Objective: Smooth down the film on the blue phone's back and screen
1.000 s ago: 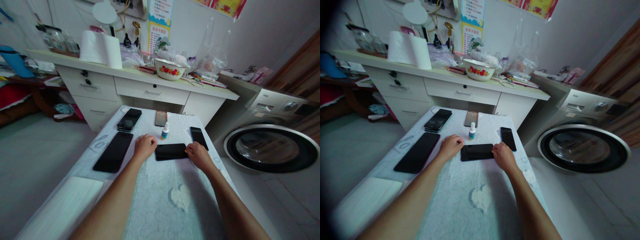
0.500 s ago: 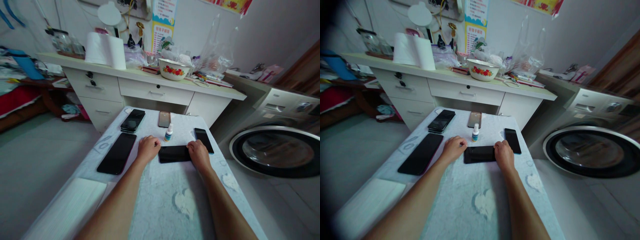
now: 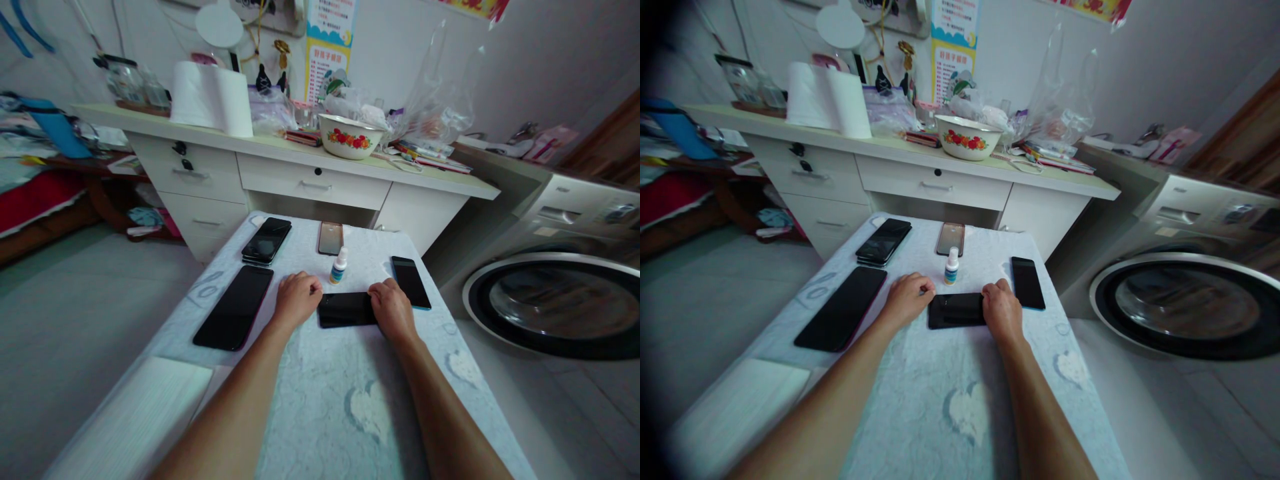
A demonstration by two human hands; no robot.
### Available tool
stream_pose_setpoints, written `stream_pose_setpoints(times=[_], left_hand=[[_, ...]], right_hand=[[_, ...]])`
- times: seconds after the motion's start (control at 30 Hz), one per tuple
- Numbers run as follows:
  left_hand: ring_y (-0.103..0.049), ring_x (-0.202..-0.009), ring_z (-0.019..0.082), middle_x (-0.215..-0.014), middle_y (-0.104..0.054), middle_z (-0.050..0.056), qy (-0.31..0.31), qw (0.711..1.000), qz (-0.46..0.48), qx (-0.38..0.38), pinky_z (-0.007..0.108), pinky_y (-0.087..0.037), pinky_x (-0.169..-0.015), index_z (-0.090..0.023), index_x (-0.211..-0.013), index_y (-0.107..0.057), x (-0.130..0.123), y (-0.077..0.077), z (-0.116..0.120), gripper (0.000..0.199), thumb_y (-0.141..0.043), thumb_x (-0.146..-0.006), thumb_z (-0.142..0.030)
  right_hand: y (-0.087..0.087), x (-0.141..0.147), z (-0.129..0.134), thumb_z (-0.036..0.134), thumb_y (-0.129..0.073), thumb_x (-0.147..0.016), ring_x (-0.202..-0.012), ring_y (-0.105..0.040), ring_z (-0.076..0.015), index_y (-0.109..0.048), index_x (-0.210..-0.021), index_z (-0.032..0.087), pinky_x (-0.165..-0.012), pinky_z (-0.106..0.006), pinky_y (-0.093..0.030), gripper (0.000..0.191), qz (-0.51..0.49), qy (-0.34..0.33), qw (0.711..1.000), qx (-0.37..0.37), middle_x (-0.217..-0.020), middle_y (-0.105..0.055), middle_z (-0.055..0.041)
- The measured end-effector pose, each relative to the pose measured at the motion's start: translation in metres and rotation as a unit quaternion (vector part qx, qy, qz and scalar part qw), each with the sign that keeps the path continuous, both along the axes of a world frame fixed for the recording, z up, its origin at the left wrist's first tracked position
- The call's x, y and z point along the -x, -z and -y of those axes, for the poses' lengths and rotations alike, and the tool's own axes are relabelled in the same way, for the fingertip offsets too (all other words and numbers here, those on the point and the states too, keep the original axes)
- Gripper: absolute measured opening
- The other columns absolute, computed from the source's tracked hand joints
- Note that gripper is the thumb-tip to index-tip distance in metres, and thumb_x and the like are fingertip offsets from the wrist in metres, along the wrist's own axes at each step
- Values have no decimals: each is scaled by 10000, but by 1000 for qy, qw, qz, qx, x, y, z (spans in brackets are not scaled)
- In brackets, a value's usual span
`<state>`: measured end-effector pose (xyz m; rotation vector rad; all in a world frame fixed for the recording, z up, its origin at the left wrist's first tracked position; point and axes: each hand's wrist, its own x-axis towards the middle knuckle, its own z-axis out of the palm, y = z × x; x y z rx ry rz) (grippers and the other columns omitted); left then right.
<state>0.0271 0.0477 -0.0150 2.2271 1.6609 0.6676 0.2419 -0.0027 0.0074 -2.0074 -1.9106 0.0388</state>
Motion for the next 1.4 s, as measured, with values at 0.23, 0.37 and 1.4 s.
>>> stream_pose_setpoints(times=[0.23,0.37,1.4], left_hand=[[-565,-884,190,-869,-645,12,-5,1000,-16,-6,300,-357,-758,-228,-758,-653,-1,-2,2,140,-520,-805,-233],[-558,-876,204,-858,-623,27,-25,999,-31,-19,308,-355,-747,-220,-712,-637,-2,-1,5,166,-528,-808,-299],[-562,-859,197,-838,-626,24,-24,999,-28,-12,304,-359,-734,-218,-681,-634,-2,-2,5,172,-504,-784,-266]], right_hand=[[0,-7,0,191,-487,-880,-817,-544,-142,-692,-903,205,-699,-225,-354,207,0,14,1000,-1,-909,-569,-45],[2,-13,1,190,-499,-870,-799,-537,-138,-694,-874,196,-695,-225,-349,195,5,49,999,-13,-889,-559,-42],[-1,-6,3,197,-483,-881,-818,-556,-142,-696,-909,211,-712,-225,-364,215,11,24,1000,-5,-916,-573,-44]])
